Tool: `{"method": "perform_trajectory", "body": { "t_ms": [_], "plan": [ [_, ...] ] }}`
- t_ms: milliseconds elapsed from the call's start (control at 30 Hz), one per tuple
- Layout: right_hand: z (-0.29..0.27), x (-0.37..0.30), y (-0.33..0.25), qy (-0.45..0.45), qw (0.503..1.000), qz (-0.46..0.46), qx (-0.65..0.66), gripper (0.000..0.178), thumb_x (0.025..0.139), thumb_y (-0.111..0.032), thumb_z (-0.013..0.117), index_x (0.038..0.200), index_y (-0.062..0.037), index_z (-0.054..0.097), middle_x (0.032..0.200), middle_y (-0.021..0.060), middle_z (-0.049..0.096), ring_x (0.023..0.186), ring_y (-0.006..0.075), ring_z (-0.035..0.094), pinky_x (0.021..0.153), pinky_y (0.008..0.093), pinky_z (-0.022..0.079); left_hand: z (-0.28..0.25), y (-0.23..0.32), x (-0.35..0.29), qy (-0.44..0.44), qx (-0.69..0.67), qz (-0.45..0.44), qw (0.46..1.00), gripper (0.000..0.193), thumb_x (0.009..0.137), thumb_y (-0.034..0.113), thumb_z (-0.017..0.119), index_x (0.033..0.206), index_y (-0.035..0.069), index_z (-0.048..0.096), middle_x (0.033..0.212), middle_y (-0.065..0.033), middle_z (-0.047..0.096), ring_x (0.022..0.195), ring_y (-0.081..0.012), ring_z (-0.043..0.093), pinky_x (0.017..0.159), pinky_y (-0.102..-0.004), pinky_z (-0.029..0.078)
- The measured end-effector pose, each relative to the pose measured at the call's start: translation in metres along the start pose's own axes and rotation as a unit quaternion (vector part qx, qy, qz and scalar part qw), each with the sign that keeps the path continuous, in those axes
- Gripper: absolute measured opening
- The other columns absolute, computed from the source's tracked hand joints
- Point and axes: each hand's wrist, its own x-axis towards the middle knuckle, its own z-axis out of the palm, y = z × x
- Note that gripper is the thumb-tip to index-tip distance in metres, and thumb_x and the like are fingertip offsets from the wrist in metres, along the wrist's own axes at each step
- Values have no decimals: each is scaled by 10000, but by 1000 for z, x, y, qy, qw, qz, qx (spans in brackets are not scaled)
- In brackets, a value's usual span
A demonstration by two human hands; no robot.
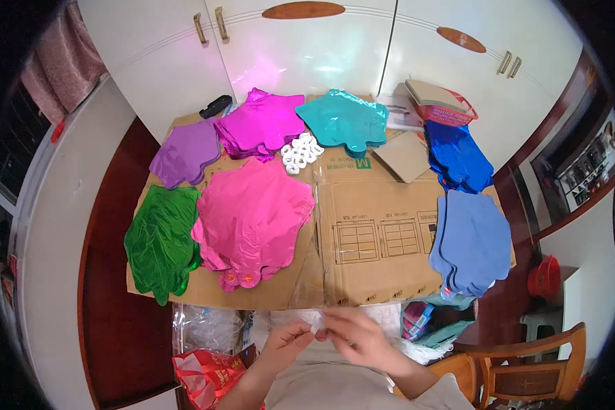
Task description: Counting and bagging small white plastic parts on a production table.
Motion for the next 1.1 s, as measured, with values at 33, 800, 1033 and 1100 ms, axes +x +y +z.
{"method": "perform_trajectory", "body": {
  "t_ms": [33,800,1033,1100],
  "plan": [
    [-1,3,0,-18,996,-77,-30,244,743,-5,577,986,-21,595,940,114,596,793,199,591,667,269,467,1,1,-1,-3,-6,4,1000,153,859,74,494,954,-9,580,874,-38,553,856,-114,512,775,-237,376],
    [-14,142,97,-60,981,180,44,98,731,-83,581,792,-50,650,689,62,628,627,122,590,580,248,463,-19,23,0,188,-40,157,969,180,775,-53,522,930,36,502,1016,-120,573,932,-159,529,846,-302,402],
    [17,244,165,40,972,132,-190,76,648,-119,606,653,-43,604,647,148,598,640,292,596,600,373,468,-35,6,-22,181,-19,150,972,125,798,-46,516,901,24,529,1028,-104,568,934,-136,522,807,-246,387],
    [22,251,172,57,960,118,-246,99,633,-142,623,649,-46,602,641,149,594,622,286,595,590,365,470,-38,2,-27,193,-27,148,970,125,798,-46,515,902,22,529,1026,-106,569,936,-139,523,808,-247,383]
  ]
}}
